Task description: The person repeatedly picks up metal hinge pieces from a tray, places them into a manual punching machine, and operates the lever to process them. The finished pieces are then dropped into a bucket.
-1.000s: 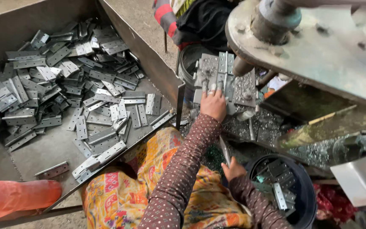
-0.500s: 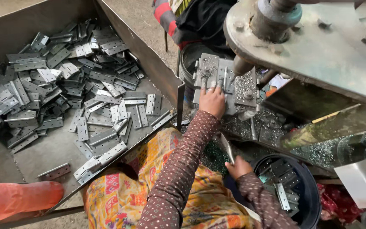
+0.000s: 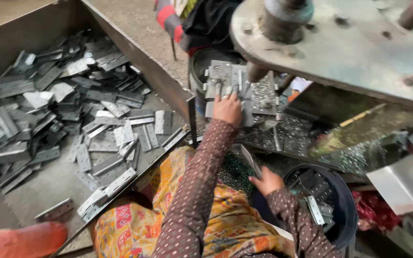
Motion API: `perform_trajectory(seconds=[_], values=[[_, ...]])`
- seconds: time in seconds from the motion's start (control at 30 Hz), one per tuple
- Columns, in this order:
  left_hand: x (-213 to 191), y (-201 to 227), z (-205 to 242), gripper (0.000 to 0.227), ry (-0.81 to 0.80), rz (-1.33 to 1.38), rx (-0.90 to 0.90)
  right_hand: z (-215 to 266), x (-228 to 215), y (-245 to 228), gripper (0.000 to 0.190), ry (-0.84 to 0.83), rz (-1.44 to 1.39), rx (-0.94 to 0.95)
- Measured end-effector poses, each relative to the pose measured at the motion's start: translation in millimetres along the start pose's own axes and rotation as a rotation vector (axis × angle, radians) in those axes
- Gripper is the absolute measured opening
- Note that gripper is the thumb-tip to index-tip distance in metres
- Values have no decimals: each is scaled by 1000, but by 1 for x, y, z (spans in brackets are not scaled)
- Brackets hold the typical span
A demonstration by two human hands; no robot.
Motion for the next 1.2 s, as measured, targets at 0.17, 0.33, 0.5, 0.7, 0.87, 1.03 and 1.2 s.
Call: perform_trajectory(seconds=[0.17, 0.33, 0.5, 0.7, 0.87, 1.03, 1.2], values=[[-37, 48, 116, 22, 233, -194, 147, -5, -58, -45, 57, -24, 51, 23], [-57, 44, 133, 29, 316, -295, 190, 20, -76, -65, 51, -188, -29, 120], [-120, 18, 123, 20, 592, 83, 108, 42, -73, -79, 46, -417, -191, 271], [-69, 34, 65, 40, 133, -251, 41, 28, -81, -70, 48, -327, -142, 158], [-55, -3, 75, 36, 198, -2, -134, 14, -59, -56, 46, -84, -24, 80], [-51, 35, 100, 24, 199, -36, -12, -3, -54, -42, 55, -40, 97, 45], [-53, 46, 80, 40, 397, -177, 12, -11, -46, -17, 53, -50, 69, 7]])
Point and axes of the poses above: each hand's wrist, its own z-axis away from the middle knuckle, its own x-axis out of the palm, y = z × x, the point moved 9 cm from there along -z, towards the middle knuckle, and after that the axes turned 6 degrees about x, right-handed, at the moved point
